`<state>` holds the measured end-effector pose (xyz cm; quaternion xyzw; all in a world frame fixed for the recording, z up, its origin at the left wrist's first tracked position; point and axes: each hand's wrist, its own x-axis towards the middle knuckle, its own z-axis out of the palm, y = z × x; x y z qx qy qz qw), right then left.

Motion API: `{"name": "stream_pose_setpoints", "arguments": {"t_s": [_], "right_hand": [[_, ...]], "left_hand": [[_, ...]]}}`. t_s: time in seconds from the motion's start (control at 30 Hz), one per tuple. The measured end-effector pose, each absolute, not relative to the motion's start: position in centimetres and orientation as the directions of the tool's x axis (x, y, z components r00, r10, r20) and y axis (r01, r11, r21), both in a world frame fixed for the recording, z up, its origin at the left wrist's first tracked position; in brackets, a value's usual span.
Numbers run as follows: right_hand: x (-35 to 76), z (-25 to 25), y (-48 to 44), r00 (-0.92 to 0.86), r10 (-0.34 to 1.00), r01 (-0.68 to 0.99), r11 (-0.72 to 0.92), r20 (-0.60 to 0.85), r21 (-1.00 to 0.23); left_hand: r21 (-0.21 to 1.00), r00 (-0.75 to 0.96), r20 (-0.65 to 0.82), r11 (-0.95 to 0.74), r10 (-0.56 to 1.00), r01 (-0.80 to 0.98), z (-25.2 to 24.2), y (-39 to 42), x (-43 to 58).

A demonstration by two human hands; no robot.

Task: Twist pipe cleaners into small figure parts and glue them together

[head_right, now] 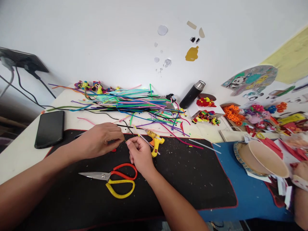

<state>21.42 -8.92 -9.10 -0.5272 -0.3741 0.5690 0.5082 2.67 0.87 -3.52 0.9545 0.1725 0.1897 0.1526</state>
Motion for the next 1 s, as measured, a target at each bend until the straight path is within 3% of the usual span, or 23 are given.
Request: {"name": "stream_pose_setpoints", "arguments": {"t_s": [0.23, 0.43, 0.6, 0.8, 1.0], "right_hand": [[21.0, -9.1, -8.9, 0.028, 0.971, -0.167, -0.229, -0.236, -0.959], [20.8, -8.7, -8.6, 0.048, 0.978, -0.186, -0.19, -0.202, -0.964], [21.2, -8.9, -8.6, 0.082, 0.976, -0.185, -0.184, -0.201, -0.965], [21.6, -9.5, -9.1, 0.079, 0.974, -0.187, -0.195, -0.213, -0.963], [20.8, -9.7, -9.5, 0.05, 0.969, -0.181, -0.228, -0.241, -0.957]], "left_hand": [[0.389, 0.87, 0.249, -0.867, 0.425, 0.312, -3.2, 1.0, 2.4], [0.412, 0.715, 0.248, -0.739, 0.654, 0.533, -1.1, 2.9, -0.7], [0.432, 0.529, 0.076, -0.506, 0.846, 0.747, -0.5, 4.7, -4.5], [0.451, 0.511, -0.066, -0.431, 0.857, 0.781, -3.2, 4.3, -7.4], [0.242, 0.47, -0.086, -0.439, 0.879, 0.865, -5.9, 4.9, -6.9]]}}
